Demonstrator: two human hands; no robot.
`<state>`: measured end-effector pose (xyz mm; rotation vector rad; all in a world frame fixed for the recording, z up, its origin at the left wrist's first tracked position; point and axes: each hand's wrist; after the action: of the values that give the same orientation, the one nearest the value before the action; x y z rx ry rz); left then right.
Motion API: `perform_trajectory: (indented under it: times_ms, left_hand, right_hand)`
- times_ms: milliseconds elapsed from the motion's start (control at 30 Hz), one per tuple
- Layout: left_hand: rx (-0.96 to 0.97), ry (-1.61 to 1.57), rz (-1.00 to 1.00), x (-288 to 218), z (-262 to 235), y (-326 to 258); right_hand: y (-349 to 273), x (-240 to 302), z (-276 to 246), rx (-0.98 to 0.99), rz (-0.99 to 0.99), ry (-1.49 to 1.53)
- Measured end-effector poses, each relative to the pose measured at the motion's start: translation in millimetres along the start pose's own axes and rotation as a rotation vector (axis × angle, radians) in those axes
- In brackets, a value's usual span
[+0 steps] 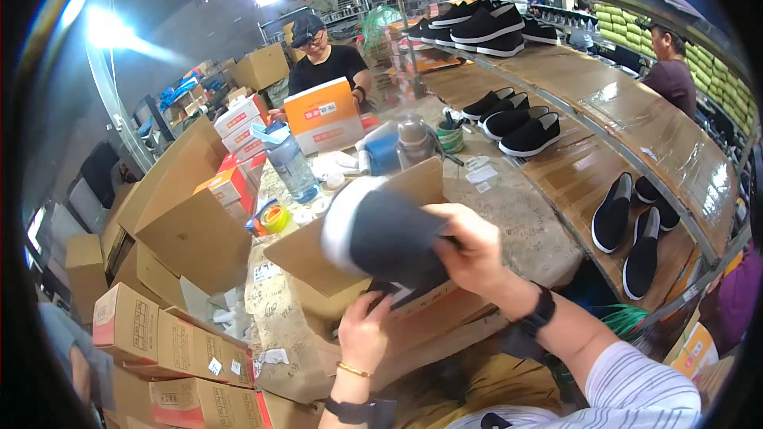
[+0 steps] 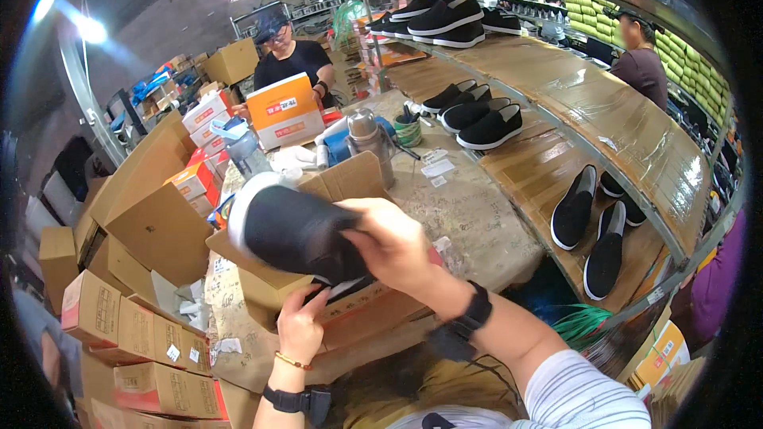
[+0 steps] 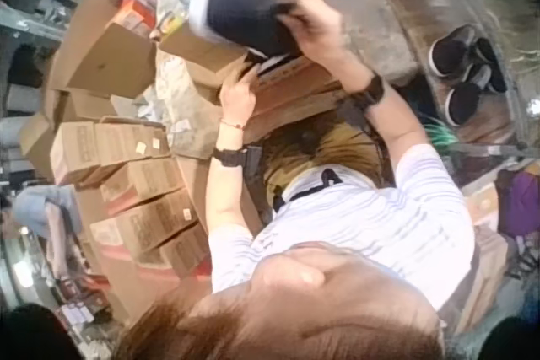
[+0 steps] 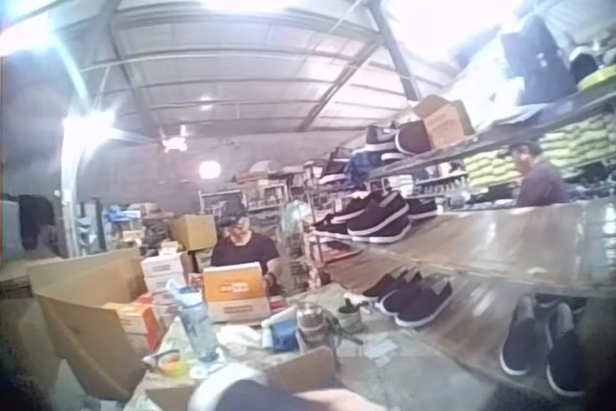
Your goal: The recorder is assembling cardboard boxes, placing pairs of black shoes inside them, and stacking the packed boxes into a larger container.
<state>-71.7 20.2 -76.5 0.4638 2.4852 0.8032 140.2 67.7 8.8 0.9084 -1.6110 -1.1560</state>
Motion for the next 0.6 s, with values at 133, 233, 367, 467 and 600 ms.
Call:
perform_trajectory:
  times_ms: [133,233,367,467,600]
  left_hand:
    - [-0.031,-0.126,0.235,10,-10,8]
    - [-0.219,0.024,0.183,18,-50,26]
    - [-0.226,-0.420,-0.438,89,-35,17]
    - [-0.076,-0.623,-0.662,97,0,12]
    - [-0.146,-0.559,-0.488,99,17,7]
  right_hand:
    - [-27,-30,23,0.512,-0.120,-0.124]
    - [-29,-62,-17,0.385,-0.102,-0.259]
    - [-38,-105,-40,0.322,0.473,-0.289]
    - [-70,-96,-6,0.441,0.760,-0.302]
    - [-87,-98,-5,0.473,0.725,-0.251]
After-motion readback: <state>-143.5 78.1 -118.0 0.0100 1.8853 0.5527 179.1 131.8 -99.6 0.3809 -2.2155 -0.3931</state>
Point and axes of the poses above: each hand's wrist, its own y-axis towards the middle knuckle, its own z-axis out of the palm, x = y × z, and after that the axes turned 6 degrees about -z, right-handed
